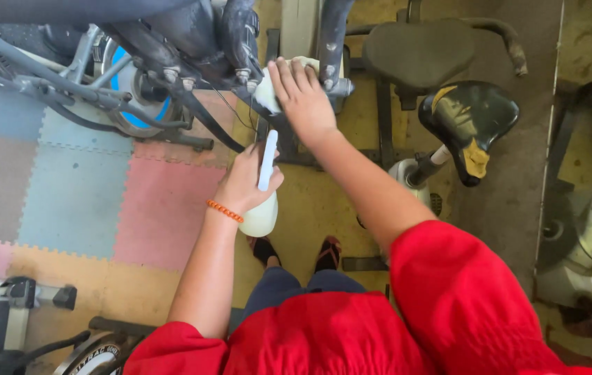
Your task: Cleaning and wiping down various gym machines using a spray bottle and a cloth.
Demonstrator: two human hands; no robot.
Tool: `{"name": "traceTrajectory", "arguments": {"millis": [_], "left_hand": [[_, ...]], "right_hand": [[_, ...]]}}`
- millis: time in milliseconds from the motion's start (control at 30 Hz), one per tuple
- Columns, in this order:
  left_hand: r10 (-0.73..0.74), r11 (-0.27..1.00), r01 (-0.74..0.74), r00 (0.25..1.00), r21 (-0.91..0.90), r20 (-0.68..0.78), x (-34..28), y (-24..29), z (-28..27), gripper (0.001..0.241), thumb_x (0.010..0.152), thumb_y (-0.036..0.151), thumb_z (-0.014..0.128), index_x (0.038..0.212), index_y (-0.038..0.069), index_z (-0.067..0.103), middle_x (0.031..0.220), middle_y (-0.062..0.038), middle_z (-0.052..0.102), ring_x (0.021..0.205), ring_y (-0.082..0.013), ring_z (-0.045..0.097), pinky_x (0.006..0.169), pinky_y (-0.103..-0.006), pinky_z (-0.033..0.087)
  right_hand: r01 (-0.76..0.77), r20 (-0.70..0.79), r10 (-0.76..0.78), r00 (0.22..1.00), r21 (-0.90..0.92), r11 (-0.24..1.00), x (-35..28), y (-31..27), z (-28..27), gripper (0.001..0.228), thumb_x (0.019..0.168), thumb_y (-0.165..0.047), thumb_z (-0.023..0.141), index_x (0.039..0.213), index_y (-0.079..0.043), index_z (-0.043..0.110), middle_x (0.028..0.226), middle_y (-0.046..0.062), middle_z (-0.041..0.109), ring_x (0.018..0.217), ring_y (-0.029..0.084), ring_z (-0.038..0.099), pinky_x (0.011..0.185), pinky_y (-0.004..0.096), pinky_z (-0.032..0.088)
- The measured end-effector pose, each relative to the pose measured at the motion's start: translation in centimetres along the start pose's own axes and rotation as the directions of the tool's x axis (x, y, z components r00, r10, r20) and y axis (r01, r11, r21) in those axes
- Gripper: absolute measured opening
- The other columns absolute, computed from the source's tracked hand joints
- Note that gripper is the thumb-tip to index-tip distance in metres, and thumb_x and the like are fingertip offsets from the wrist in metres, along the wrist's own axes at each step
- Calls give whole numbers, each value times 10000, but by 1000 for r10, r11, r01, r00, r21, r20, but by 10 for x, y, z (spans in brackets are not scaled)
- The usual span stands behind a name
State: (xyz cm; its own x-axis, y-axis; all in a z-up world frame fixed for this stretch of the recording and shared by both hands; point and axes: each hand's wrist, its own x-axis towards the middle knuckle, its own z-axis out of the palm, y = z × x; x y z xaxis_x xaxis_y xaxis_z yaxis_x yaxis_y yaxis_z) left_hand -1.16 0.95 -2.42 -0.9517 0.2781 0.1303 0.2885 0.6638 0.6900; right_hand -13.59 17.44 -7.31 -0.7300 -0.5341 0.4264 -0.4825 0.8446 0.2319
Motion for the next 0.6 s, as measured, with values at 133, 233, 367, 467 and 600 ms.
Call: {"name": "traceTrajectory", "arguments": {"millis": [133, 233, 367, 467, 600], "left_hand": [[45, 994, -44, 999, -98, 4, 4, 8, 0, 384, 797, 100, 634, 1152, -46, 630, 1048, -164, 710, 835, -310, 700, 748, -367, 572], [64, 991, -67, 998, -120, -29, 11, 15, 1, 332, 798, 98, 639, 1106, -26, 642, 998, -171, 708, 801, -316, 696, 734, -369, 572], [95, 988, -100, 994, -119, -46, 14, 34, 4, 268, 803, 107, 615, 1030, -26, 661, 962, -170, 711, 780, -325, 683, 730, -380, 569], [68, 996, -71, 996, -45, -50, 38, 47, 3, 181, 809, 142, 620, 882, -22, 636, 812, -175, 664, 623, -309, 615, 599, -380, 553], [49, 999, -49, 996, -1, -78, 58, 87, -13, 214, 813, 179, 633, 886, -22, 637, 775, -187, 678, 542, -328, 618, 543, -415, 556]], "right_hand": [[170, -67, -179, 982, -123, 978, -60, 26, -33, 552, 1002, -183, 549, 1514, 10, 476, 1593, 163, 416, 1489, 318, 358, 1187, 378, 364], [211, -126, -209, 970, 4, 977, -98, 42, -32, 467, 940, -156, 587, 1376, 7, 621, 1478, 99, 559, 1473, 246, 396, 1151, 371, 409], [-280, -91, 381, 920, 529, 802, -124, 51, -64, 436, 926, 118, 612, 1349, 14, 616, 1382, 166, 640, 1273, 322, 625, 1039, 342, 549], [-220, -223, 541, 811, 740, 635, -86, 64, -108, 551, 916, 207, 532, 1449, 81, 476, 1498, 246, 524, 1382, 361, 557, 1167, 396, 447], [-165, -264, 488, 832, 722, 672, -39, 63, -112, 740, 885, 223, 547, 1556, -68, 435, 1643, 141, 390, 1559, 356, 413, 1304, 421, 362]]}}
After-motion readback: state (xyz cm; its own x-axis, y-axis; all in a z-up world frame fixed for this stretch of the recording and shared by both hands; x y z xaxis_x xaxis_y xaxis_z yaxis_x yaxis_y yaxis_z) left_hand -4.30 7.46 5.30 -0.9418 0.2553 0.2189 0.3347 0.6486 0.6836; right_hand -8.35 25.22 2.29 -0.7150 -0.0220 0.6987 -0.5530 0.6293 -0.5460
